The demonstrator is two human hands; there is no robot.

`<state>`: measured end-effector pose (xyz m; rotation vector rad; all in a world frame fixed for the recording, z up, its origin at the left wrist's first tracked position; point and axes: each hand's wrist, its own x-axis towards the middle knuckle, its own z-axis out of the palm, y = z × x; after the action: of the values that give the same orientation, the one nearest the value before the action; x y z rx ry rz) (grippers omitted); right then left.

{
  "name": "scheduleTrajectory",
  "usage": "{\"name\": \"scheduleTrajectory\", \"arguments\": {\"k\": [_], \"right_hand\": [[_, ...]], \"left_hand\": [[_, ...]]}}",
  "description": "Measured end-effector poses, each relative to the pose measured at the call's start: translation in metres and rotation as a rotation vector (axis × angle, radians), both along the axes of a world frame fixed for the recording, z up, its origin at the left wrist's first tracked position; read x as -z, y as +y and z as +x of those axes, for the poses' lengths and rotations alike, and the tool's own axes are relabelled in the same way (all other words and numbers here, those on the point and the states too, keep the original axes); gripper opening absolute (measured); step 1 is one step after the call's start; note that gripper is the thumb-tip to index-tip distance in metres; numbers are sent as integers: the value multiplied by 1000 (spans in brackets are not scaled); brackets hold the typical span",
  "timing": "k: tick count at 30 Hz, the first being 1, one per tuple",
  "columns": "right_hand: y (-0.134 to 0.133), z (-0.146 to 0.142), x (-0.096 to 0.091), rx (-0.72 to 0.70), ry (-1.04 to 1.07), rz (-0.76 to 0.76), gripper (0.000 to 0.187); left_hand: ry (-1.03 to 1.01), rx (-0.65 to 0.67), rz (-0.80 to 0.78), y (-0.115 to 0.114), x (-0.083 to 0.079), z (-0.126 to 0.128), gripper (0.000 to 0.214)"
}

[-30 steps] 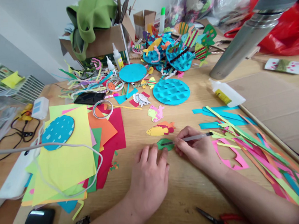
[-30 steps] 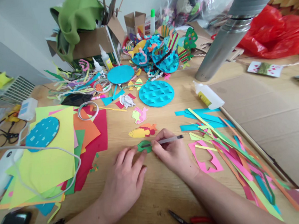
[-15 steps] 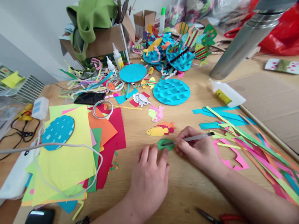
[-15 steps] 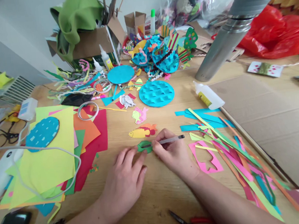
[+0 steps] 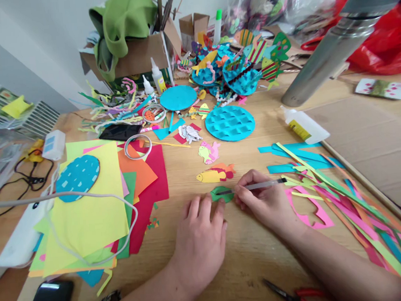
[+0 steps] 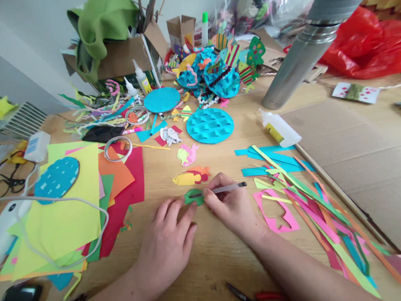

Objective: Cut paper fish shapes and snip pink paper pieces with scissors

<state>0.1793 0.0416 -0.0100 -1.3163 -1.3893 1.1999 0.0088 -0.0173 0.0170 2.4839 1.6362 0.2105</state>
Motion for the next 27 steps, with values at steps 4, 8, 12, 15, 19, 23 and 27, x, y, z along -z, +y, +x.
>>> {"name": "scheduleTrajectory", "arguments": {"k": [4,8,12,15,19,23,27], "right_hand": [[1,0,-1,-11,-13,2,18],[0,0,-1,-4,-20,18,19],[0,-1,-2,0,-8,18,18],[1,-1,-2,1,-20,20,18],[0,0,0,-5,-18,16,18],[0,1,1,-5,-10,18,18],[0,1,0,-6,-22,9,18]], "left_hand": [[-3,2,-8,-1,0,0,38],[-6,-2,-6,-1,0,0,39],[-6,-2,-16,0,0,0,39],[-4,-2,-8,0,0,0,38],[-1,-3,6,0,1,0,38],[-11,-1,9,0,0,0,38],[-9,-2,1,0,-1,0,38]]}}
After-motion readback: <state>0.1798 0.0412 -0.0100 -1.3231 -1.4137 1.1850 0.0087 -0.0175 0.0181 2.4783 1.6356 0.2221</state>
